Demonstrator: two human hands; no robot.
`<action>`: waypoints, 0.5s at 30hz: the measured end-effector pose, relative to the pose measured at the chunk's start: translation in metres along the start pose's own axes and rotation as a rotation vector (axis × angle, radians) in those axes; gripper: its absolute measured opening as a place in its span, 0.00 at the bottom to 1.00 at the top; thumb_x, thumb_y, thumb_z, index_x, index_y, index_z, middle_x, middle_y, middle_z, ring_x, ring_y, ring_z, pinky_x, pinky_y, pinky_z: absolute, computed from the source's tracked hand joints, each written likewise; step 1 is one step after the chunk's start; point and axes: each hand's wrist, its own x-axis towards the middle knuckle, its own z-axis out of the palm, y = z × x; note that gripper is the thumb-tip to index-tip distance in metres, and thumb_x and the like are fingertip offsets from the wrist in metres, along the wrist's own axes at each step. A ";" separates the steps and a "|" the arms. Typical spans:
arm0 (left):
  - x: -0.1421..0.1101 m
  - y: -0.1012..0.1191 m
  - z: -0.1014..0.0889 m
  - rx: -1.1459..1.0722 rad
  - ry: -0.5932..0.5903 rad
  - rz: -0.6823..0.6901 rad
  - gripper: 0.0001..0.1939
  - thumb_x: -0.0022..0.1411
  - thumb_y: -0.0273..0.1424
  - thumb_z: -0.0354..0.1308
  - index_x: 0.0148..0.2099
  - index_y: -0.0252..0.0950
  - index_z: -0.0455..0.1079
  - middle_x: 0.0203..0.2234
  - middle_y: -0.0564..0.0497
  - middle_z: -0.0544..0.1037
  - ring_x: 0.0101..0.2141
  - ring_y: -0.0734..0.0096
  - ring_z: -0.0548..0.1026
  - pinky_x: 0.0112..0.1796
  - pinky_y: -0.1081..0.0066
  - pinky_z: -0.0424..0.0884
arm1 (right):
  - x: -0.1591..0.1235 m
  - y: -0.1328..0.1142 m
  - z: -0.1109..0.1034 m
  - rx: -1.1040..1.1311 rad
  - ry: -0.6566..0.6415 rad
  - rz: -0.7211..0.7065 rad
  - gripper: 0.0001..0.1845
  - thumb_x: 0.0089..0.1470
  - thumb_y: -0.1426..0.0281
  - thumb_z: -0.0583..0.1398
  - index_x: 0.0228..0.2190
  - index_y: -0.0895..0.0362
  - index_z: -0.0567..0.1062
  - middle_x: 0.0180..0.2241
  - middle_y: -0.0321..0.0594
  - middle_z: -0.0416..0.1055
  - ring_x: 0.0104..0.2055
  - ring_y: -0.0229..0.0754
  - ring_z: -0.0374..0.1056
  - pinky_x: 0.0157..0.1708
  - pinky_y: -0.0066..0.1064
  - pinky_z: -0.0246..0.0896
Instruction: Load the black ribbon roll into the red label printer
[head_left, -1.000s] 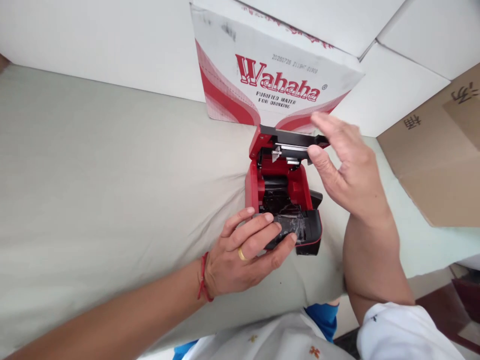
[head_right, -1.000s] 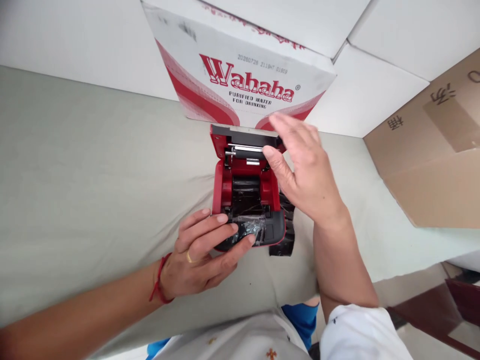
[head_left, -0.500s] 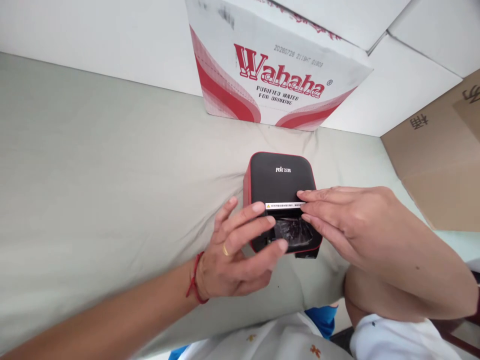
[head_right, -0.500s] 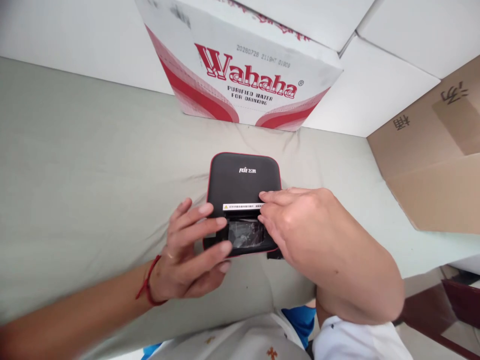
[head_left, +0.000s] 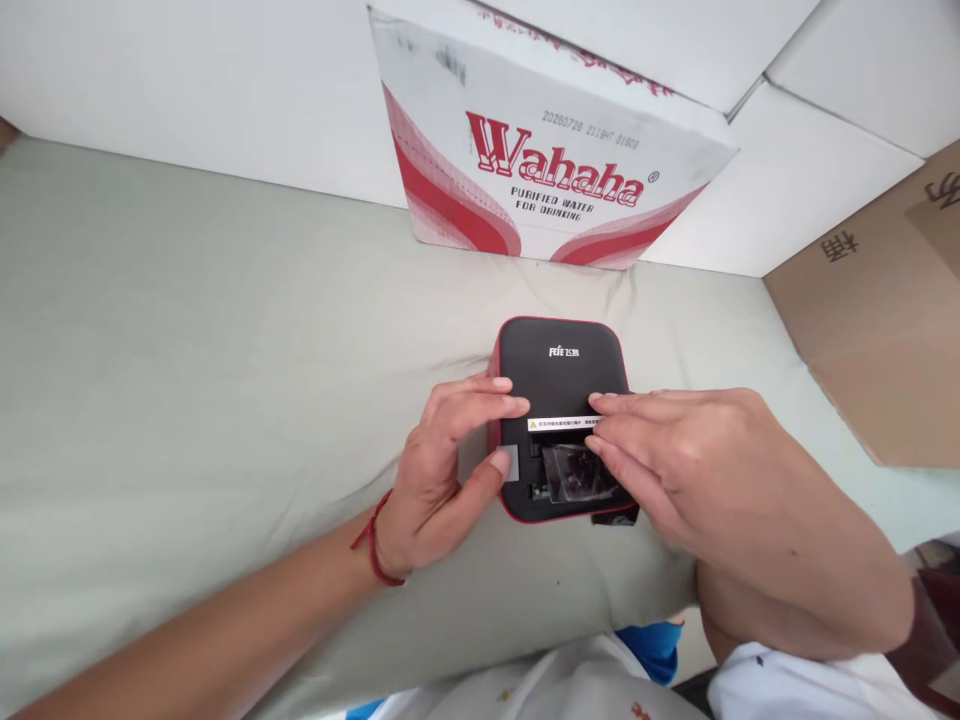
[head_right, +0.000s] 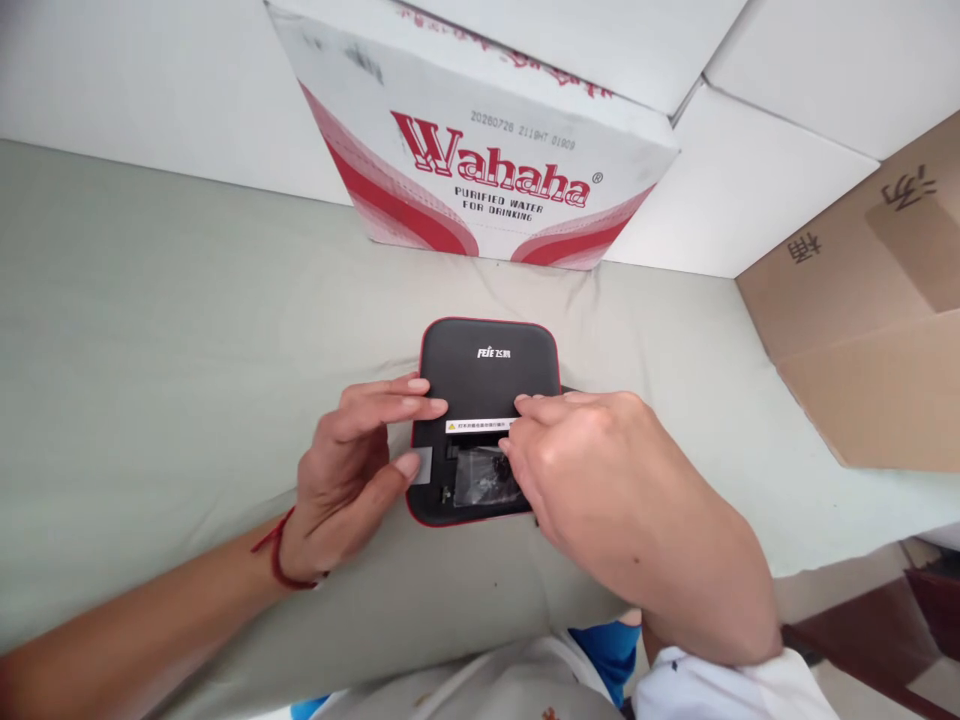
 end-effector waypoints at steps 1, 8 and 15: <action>-0.002 -0.002 0.000 -0.048 0.010 -0.039 0.33 0.83 0.26 0.62 0.82 0.55 0.70 0.66 0.49 0.87 0.76 0.58 0.77 0.80 0.51 0.72 | 0.000 0.003 -0.002 0.019 0.001 0.004 0.25 0.80 0.79 0.57 0.35 0.59 0.89 0.46 0.44 0.92 0.46 0.50 0.92 0.45 0.38 0.92; -0.008 -0.023 -0.007 -0.363 -0.092 -0.497 0.55 0.75 0.57 0.76 0.91 0.71 0.49 0.94 0.57 0.48 0.93 0.40 0.42 0.91 0.30 0.41 | -0.038 -0.002 -0.017 0.144 -0.166 -0.083 0.25 0.82 0.76 0.54 0.65 0.55 0.87 0.71 0.36 0.84 0.72 0.45 0.83 0.69 0.42 0.87; -0.007 -0.026 -0.007 -0.487 -0.159 -0.551 0.61 0.75 0.53 0.78 0.92 0.75 0.40 0.96 0.63 0.38 0.94 0.40 0.32 0.91 0.29 0.38 | -0.063 -0.019 -0.011 0.103 -0.238 -0.079 0.30 0.70 0.77 0.62 0.69 0.55 0.83 0.75 0.39 0.80 0.75 0.44 0.80 0.47 0.38 0.90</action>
